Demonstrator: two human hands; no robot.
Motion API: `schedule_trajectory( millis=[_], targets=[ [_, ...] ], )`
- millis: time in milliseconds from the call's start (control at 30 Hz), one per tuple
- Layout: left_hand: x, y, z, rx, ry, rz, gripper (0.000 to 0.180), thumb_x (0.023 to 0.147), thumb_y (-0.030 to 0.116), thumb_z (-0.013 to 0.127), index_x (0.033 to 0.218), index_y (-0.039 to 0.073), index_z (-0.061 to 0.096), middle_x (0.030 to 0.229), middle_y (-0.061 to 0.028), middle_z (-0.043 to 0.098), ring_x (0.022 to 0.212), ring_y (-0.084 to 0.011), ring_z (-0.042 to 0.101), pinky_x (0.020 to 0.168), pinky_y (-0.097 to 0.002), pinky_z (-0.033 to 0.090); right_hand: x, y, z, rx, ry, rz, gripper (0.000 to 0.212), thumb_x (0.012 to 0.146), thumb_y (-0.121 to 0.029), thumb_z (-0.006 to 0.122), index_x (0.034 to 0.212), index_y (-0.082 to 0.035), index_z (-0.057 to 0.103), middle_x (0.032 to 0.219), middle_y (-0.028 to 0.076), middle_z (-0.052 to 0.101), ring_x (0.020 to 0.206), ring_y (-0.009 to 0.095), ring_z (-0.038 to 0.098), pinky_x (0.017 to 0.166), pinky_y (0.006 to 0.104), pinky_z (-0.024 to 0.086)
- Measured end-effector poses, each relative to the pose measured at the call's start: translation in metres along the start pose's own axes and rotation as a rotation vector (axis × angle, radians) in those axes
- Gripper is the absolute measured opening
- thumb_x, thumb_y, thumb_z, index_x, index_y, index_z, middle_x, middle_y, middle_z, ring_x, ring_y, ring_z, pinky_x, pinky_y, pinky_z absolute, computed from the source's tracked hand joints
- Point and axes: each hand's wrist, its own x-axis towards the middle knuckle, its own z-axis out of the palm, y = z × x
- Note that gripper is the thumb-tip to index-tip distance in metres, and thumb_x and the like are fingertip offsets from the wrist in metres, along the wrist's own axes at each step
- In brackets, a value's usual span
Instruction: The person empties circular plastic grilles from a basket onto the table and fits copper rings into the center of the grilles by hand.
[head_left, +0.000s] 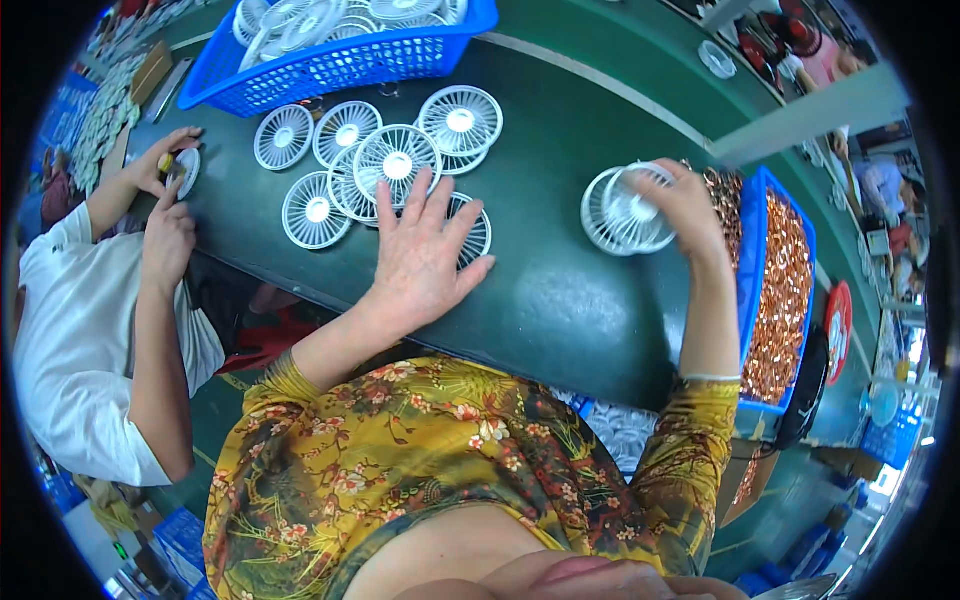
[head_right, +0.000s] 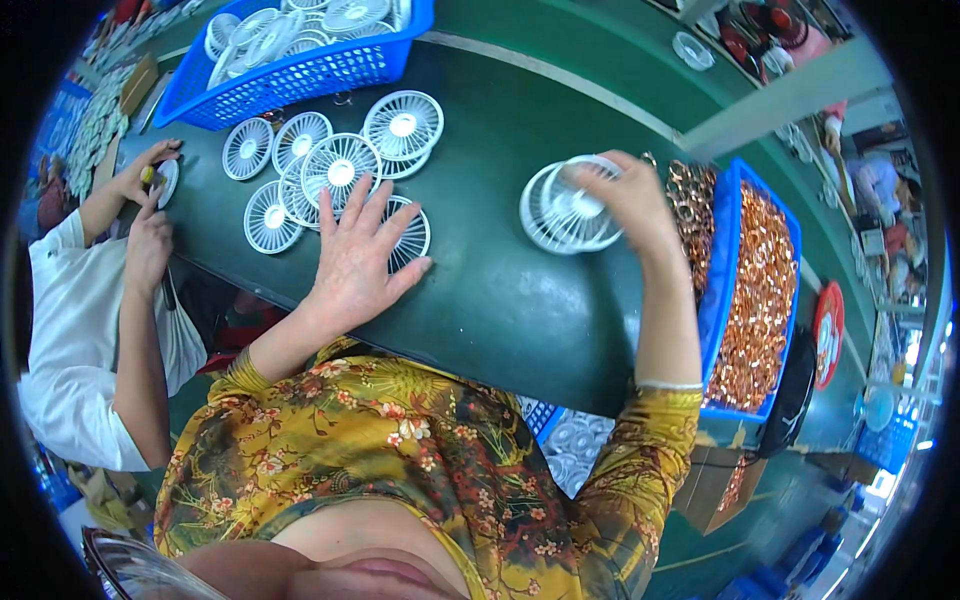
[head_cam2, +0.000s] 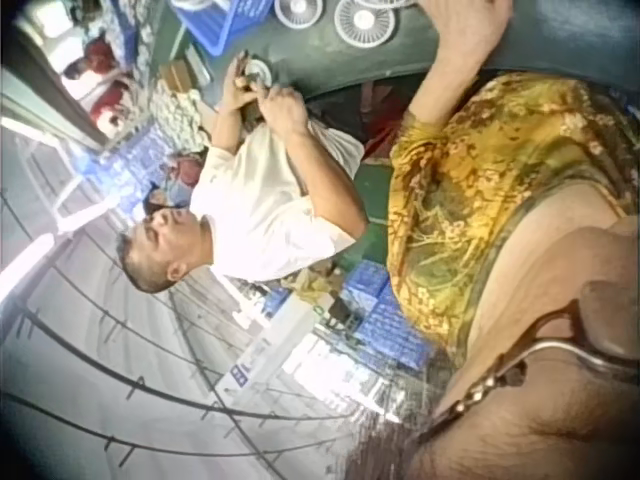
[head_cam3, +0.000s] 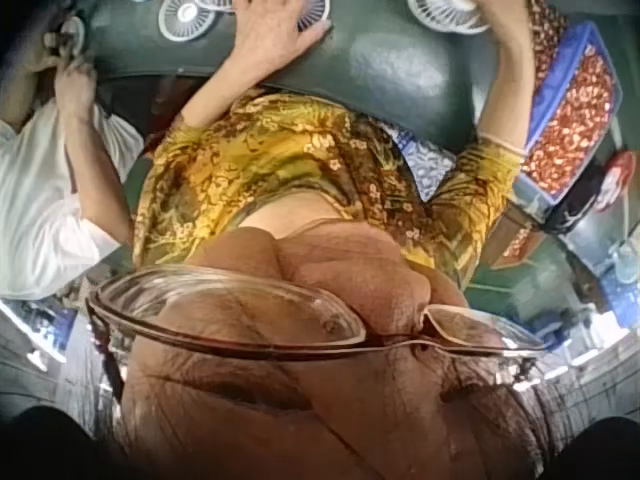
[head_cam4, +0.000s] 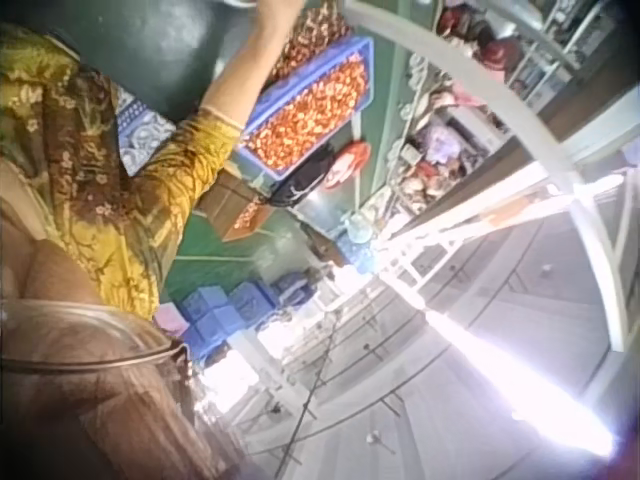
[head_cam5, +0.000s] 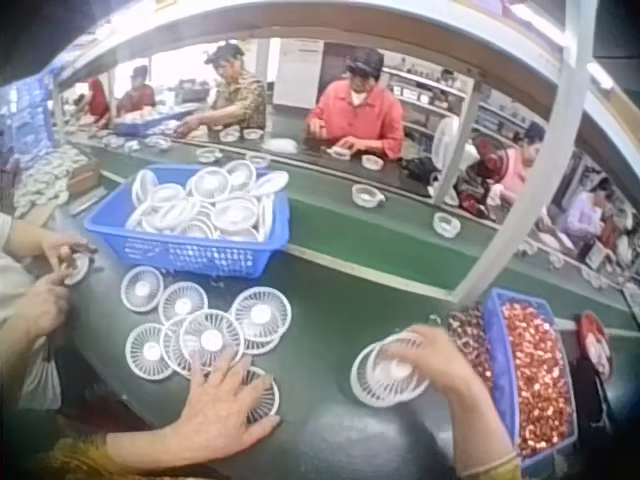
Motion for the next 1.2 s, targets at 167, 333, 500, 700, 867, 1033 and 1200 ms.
schedule_trajectory(
  millis=[167,333,500,700,867,1033,1200],
  targets=[
    [0.030,0.009,-0.002,-0.138,0.065,0.091,0.051,0.079,0.032,0.069,0.124,0.011,0.054,0.138,-0.0179,0.040,0.133,-0.0376,0.031,0.108,-0.0615,0.016,0.115,0.013,-0.065,0.303,0.221,-0.076,0.044,0.079,-0.026,0.075,0.104,0.007,0.061,0.091,0.012,0.067,0.078,0.017,0.064,0.072,0.0290,0.051],
    [0.049,-0.002,0.024,0.009,0.033,0.011,0.060,0.082,0.047,0.061,0.131,0.015,0.051,0.146,-0.0136,0.032,0.138,-0.0347,0.023,0.109,-0.0618,0.010,0.198,-0.006,-0.073,-0.726,0.672,-0.033,0.079,0.079,-0.059,0.060,0.123,0.007,0.053,0.119,0.025,0.058,0.112,0.035,0.056,0.096,0.0418,0.043],
    [0.045,-0.009,0.026,0.136,-0.056,-0.061,0.063,0.084,0.052,0.055,0.132,0.011,0.050,0.145,-0.0123,0.035,0.139,-0.0334,0.022,0.109,-0.0618,0.007,0.194,-0.096,0.068,-0.163,0.072,-0.271,0.087,0.078,-0.064,0.057,0.131,0.004,0.047,0.123,0.022,0.057,0.117,0.030,0.053,0.093,0.0402,0.045],
    [0.034,-0.011,0.016,0.120,-0.045,-0.084,0.058,0.084,0.048,0.057,0.130,0.013,0.053,0.146,-0.0132,0.034,0.138,-0.0355,0.023,0.108,-0.0631,0.009,0.204,-0.126,0.156,0.266,-0.218,-0.120,0.029,0.078,-0.012,0.065,0.103,0.000,0.058,0.090,0.011,0.065,0.070,0.019,0.064,0.061,0.0378,0.060],
    [0.017,-0.024,0.010,0.109,0.017,-0.106,0.052,0.084,0.047,0.057,0.125,0.017,0.059,0.142,-0.0150,0.039,0.136,-0.0375,0.026,0.109,-0.0626,0.007,0.179,-0.104,0.122,0.443,-0.142,-0.171,0.012,0.072,-0.003,0.063,0.082,0.004,0.061,0.070,0.008,0.061,0.054,0.017,0.060,0.046,0.0329,0.051],
    [0.009,-0.029,0.000,0.151,-0.009,-0.120,0.052,0.083,0.044,0.059,0.125,0.013,0.057,0.143,-0.0127,0.038,0.136,-0.0351,0.027,0.109,-0.0600,0.011,0.133,-0.055,0.048,0.491,-0.047,-0.121,0.014,0.074,-0.002,0.063,0.087,0.003,0.058,0.075,0.007,0.058,0.066,0.016,0.058,0.062,0.0283,0.048],
    [0.014,-0.030,0.000,0.095,0.043,-0.116,0.050,0.081,0.034,0.065,0.120,0.005,0.055,0.138,-0.0141,0.043,0.134,-0.0361,0.031,0.107,-0.0623,0.013,0.083,-0.027,0.011,0.573,0.157,-0.096,0.017,0.075,-0.003,0.062,0.090,0.005,0.061,0.079,0.011,0.063,0.068,0.017,0.060,0.063,0.0282,0.049]
  ],
)
